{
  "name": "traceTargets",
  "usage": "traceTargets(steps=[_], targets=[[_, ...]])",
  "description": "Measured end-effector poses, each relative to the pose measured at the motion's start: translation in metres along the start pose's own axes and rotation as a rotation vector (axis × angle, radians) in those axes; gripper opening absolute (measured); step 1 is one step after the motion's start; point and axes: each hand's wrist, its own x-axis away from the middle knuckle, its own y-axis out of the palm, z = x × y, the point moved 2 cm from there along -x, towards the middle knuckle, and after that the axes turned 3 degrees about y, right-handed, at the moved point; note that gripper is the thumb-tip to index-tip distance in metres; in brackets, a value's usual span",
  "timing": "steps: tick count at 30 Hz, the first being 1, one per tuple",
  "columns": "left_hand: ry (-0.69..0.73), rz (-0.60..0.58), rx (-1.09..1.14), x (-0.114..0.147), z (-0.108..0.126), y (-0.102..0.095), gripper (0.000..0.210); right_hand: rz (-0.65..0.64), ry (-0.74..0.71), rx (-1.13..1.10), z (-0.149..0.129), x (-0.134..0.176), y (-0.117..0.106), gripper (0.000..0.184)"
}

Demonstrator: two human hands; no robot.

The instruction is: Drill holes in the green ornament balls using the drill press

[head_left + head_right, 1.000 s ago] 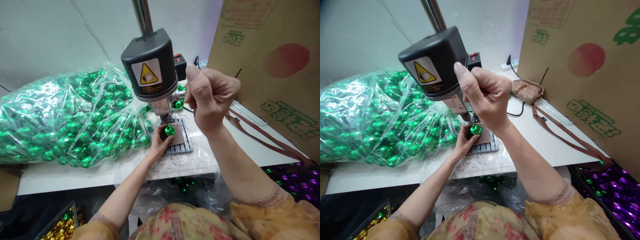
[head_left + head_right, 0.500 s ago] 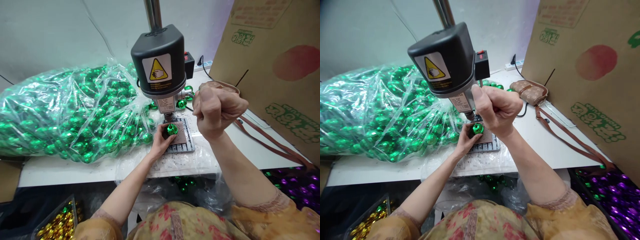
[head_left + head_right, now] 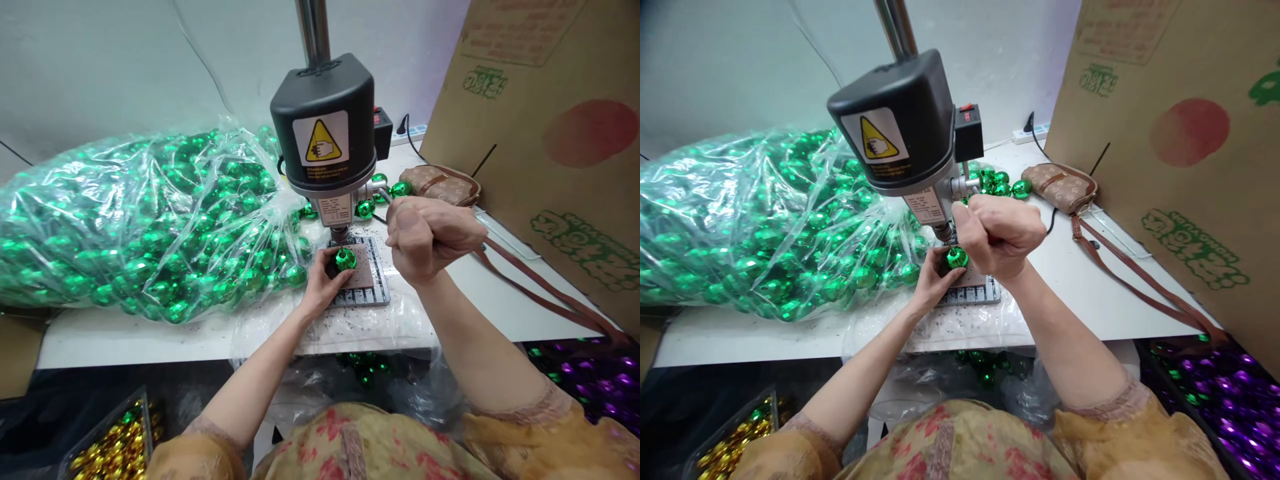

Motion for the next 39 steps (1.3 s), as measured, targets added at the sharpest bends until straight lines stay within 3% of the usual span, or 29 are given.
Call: traceTargets(steps=[13,19,23,25,27,30,33,36,39], targets=[[0.01,0.011,0.03,0.0,0.007,0.001,0.052,-0.077,-0.036,-0.013,0.001,0.01,-0.007,0.045],[0.008,0.029,-0.011,-0.002,0.007,0.001,0.053,-0.011,0.234,-0.009,-0.006,-0.021,0.004,0.046],[0.001,0.185,-0.158,0.01,0.023,-0.006,0.047,-0.015,0.408,0.008,-0.003,-0.046,0.014,0.047],[0.091,0.225,-0.249,0.029,0.037,-0.008,0.045,-0.011,0.425,0.02,-0.001,-0.051,0.015,0.049],[0.297,0.103,-0.304,0.054,0.052,-0.005,0.046,-0.01,0.424,0.032,0.0,-0.051,0.015,0.049],[0.661,-0.229,-0.421,0.097,0.069,0.009,0.053,-0.012,0.418,0.019,0.0,-0.048,0.015,0.051],[0.79,-0.394,-0.522,0.118,0.071,0.015,0.062,0.004,0.41,-0.011,-0.002,-0.048,0.015,0.049],[0.717,-0.324,-0.5,0.096,0.064,0.001,0.05,0.015,0.413,-0.032,-0.004,-0.048,0.016,0.047],[0.591,-0.16,-0.59,0.037,0.053,-0.028,0.025,0.011,0.423,-0.03,-0.004,-0.047,0.015,0.046]])
